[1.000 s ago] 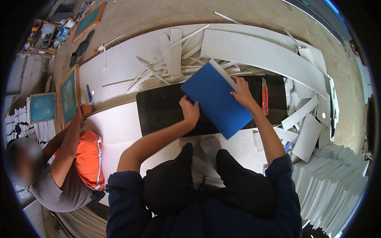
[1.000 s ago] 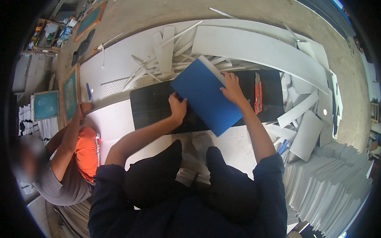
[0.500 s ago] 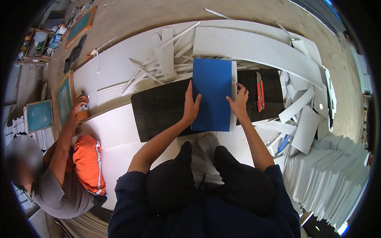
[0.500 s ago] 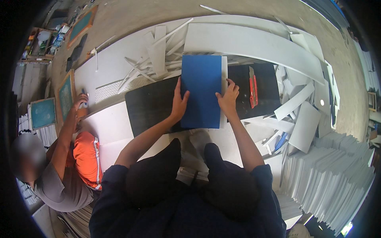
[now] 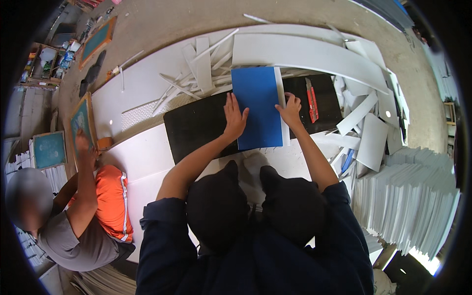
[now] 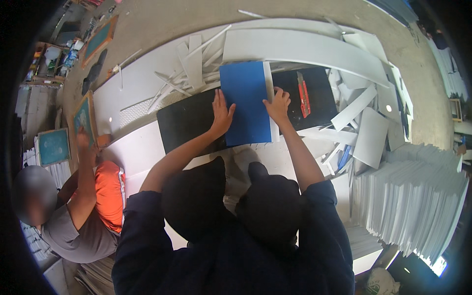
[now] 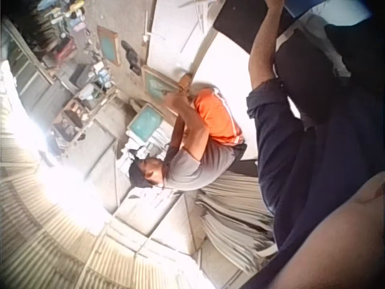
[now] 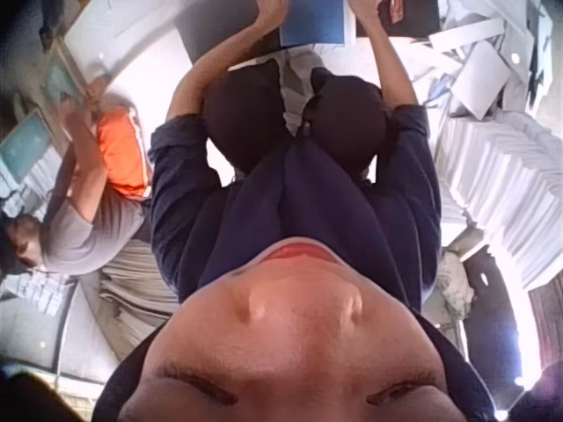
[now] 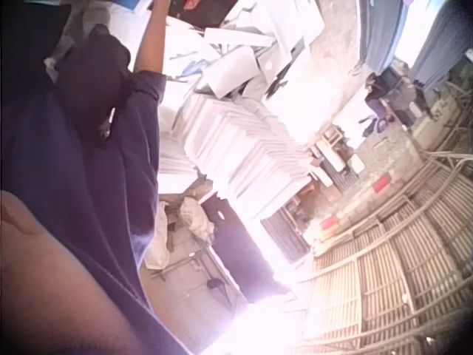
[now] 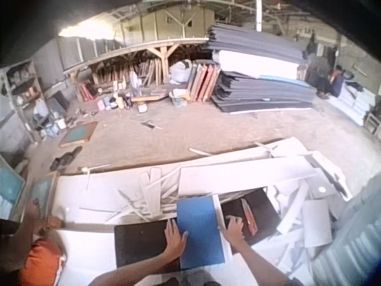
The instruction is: The person uses a red utility knife to cut white and blue cardboard sheets on a workbench. They trim edges, separate pieces, and stack the cut sections while another person works nearby.
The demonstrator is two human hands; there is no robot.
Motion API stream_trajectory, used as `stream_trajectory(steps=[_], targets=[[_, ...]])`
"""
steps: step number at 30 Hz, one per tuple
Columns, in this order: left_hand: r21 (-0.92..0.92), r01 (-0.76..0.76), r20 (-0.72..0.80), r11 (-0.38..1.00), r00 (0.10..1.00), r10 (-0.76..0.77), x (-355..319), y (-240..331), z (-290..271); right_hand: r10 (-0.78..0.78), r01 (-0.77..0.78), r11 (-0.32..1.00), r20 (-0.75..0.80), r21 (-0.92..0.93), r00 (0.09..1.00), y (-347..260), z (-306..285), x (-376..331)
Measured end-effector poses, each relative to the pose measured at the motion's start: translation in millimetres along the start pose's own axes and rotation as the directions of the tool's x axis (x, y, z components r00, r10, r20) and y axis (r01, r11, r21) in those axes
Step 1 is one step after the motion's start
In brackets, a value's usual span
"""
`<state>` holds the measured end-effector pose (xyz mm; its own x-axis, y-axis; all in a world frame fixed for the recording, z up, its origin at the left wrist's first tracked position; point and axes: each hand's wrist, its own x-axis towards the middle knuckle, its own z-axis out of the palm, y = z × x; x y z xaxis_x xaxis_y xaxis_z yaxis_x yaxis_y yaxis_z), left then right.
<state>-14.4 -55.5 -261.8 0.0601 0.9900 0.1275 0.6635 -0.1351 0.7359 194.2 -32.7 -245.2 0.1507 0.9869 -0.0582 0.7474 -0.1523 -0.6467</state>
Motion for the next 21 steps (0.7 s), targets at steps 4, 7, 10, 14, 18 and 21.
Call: stream_trajectory(steps=[4,7,10,14,18,21], targets=[[0.248,0.026,0.049,0.968,0.998,-0.040,31,-14,-42,-0.096,0.089,0.995,-0.171,-0.053,0.981,16,-53,6],[0.370,0.010,0.134,0.929,0.989,-0.064,65,7,-96,-0.092,0.088,0.996,-0.141,-0.030,0.986,16,-120,9],[0.464,-0.028,0.201,0.885,0.977,-0.074,93,57,-145,-0.156,0.146,0.987,-0.215,-0.065,0.964,21,-184,8],[0.555,-0.091,0.262,0.827,0.963,-0.070,94,102,-182,-0.101,0.086,0.992,-0.168,-0.097,0.981,-9,-230,-9],[0.582,-0.189,0.334,0.791,0.942,-0.021,81,132,-170,-0.120,0.100,0.986,-0.146,-0.135,0.982,-12,-243,-12],[0.604,-0.196,0.378,0.772,0.924,-0.061,72,135,-147,-0.185,0.148,0.963,-0.157,-0.224,0.970,-5,-219,-12]])
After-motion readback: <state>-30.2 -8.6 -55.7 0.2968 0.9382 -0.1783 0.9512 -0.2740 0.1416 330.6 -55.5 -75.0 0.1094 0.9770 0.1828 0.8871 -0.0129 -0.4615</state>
